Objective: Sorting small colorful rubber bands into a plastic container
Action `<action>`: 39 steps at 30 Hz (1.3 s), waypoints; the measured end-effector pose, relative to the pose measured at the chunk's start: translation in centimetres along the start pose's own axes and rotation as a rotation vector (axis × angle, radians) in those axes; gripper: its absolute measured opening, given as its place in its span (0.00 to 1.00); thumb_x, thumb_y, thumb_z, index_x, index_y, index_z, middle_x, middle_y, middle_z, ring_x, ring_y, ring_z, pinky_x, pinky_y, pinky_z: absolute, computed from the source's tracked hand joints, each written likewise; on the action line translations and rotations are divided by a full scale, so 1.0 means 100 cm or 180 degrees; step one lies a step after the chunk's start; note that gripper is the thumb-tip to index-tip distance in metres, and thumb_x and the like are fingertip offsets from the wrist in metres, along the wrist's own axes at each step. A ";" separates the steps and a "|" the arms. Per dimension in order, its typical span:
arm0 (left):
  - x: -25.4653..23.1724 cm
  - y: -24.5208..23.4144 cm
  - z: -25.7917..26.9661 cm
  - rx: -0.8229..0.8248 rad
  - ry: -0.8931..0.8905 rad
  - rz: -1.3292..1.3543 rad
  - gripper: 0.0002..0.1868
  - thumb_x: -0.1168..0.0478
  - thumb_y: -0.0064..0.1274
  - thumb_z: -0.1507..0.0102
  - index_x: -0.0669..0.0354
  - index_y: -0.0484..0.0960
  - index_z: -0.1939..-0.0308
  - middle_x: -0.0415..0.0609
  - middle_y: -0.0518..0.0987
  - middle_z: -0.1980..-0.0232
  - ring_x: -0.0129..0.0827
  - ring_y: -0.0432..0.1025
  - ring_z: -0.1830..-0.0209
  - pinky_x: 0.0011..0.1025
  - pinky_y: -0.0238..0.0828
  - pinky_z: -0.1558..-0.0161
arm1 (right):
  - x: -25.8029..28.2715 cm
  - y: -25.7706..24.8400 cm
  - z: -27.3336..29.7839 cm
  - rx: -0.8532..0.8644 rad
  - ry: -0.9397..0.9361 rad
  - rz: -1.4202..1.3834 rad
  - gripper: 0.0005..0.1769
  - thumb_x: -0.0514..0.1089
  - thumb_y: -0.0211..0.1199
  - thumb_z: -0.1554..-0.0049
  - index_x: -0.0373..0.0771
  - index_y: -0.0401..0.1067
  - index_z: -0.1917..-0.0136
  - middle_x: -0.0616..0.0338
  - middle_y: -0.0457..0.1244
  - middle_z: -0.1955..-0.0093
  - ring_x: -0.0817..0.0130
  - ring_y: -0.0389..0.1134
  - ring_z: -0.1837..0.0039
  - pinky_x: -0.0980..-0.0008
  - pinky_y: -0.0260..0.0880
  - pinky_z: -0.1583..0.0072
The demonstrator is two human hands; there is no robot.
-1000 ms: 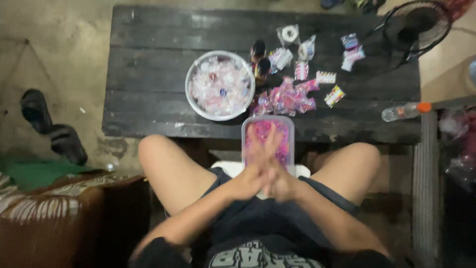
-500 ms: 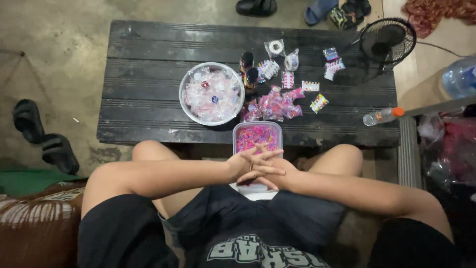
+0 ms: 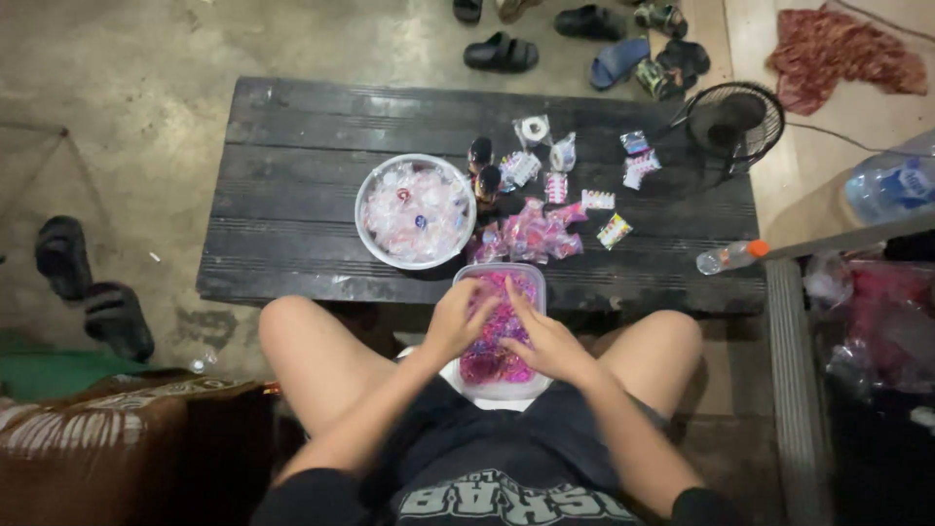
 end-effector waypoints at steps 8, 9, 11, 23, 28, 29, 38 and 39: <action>0.077 0.039 0.063 -0.1127 -0.1662 0.1107 0.29 0.54 0.34 0.36 0.63 0.66 0.91 0.61 0.65 0.88 0.39 0.59 0.87 0.36 0.58 0.79 | -0.027 0.022 -0.002 -0.0598 0.1237 -0.0432 0.27 0.51 0.64 0.69 0.64 0.69 0.52 0.66 0.65 0.60 0.62 0.67 0.54 0.63 0.65 0.51; 0.053 0.017 0.053 -0.1154 -0.1694 0.1114 0.29 0.54 0.34 0.36 0.63 0.66 0.91 0.61 0.65 0.88 0.39 0.59 0.87 0.36 0.58 0.79 | -0.032 0.033 -0.001 -0.0558 0.1224 -0.0424 0.27 0.51 0.64 0.69 0.64 0.69 0.52 0.66 0.65 0.60 0.62 0.67 0.54 0.63 0.65 0.51; 0.011 -0.019 0.031 -0.0955 -0.1947 0.1349 0.16 0.52 0.31 0.37 0.55 0.69 0.55 0.62 0.75 0.59 0.55 0.68 0.56 0.47 0.63 0.55 | -0.034 0.028 0.003 -0.1552 0.0729 -0.1018 0.07 0.47 0.65 0.58 0.53 0.68 0.72 0.73 0.61 0.71 0.73 0.65 0.64 0.76 0.64 0.57; -0.068 0.021 -0.030 -0.0515 -0.1028 0.2488 0.26 0.66 0.23 0.38 0.88 0.40 0.42 0.84 0.39 0.39 0.65 0.32 0.36 0.50 0.21 0.36 | -0.010 0.029 -0.030 -0.1247 0.1000 -0.3843 0.20 0.57 0.37 0.42 0.38 0.46 0.52 0.56 0.39 0.51 0.65 0.40 0.47 0.64 0.39 0.45; 0.020 0.006 -0.018 -0.1068 -0.0734 0.1312 0.25 0.54 0.24 0.33 0.66 0.52 0.37 0.62 0.49 0.35 0.50 0.40 0.33 0.42 0.29 0.35 | 0.041 0.016 -0.033 -0.0770 0.0738 -0.4665 0.31 0.60 0.31 0.42 0.36 0.38 0.35 0.52 0.32 0.33 0.61 0.32 0.32 0.60 0.29 0.34; 0.045 -0.008 -0.020 -0.1410 -0.0950 0.1188 0.24 0.53 0.28 0.34 0.66 0.61 0.41 0.63 0.58 0.38 0.51 0.50 0.36 0.40 0.37 0.35 | 0.055 0.013 -0.037 -0.0598 0.0593 -0.4940 0.36 0.61 0.28 0.42 0.35 0.35 0.30 0.50 0.29 0.28 0.60 0.30 0.27 0.58 0.25 0.31; 0.114 -0.098 -0.063 -0.2035 -0.0694 -0.0918 0.07 0.65 0.48 0.47 0.56 0.72 0.65 0.46 0.73 0.72 0.37 0.71 0.72 0.30 0.68 0.66 | -0.013 0.003 -0.043 -0.1630 0.0709 -0.2256 0.15 0.47 0.44 0.42 0.43 0.71 0.59 0.64 0.57 0.81 0.78 0.53 0.77 0.81 0.56 0.70; 0.128 -0.101 -0.064 -0.2036 -0.0683 -0.0917 0.07 0.65 0.48 0.47 0.56 0.72 0.65 0.46 0.73 0.72 0.37 0.71 0.72 0.30 0.68 0.66 | -0.013 0.004 -0.043 -0.1640 0.0705 -0.2253 0.15 0.47 0.44 0.42 0.43 0.71 0.59 0.64 0.57 0.81 0.78 0.53 0.77 0.81 0.56 0.70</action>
Point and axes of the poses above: each hand's wrist, its own z-axis away from the middle knuckle, its own y-axis out of the palm, x = y × z, the point moved 9 cm from there along -z, towards the middle knuckle
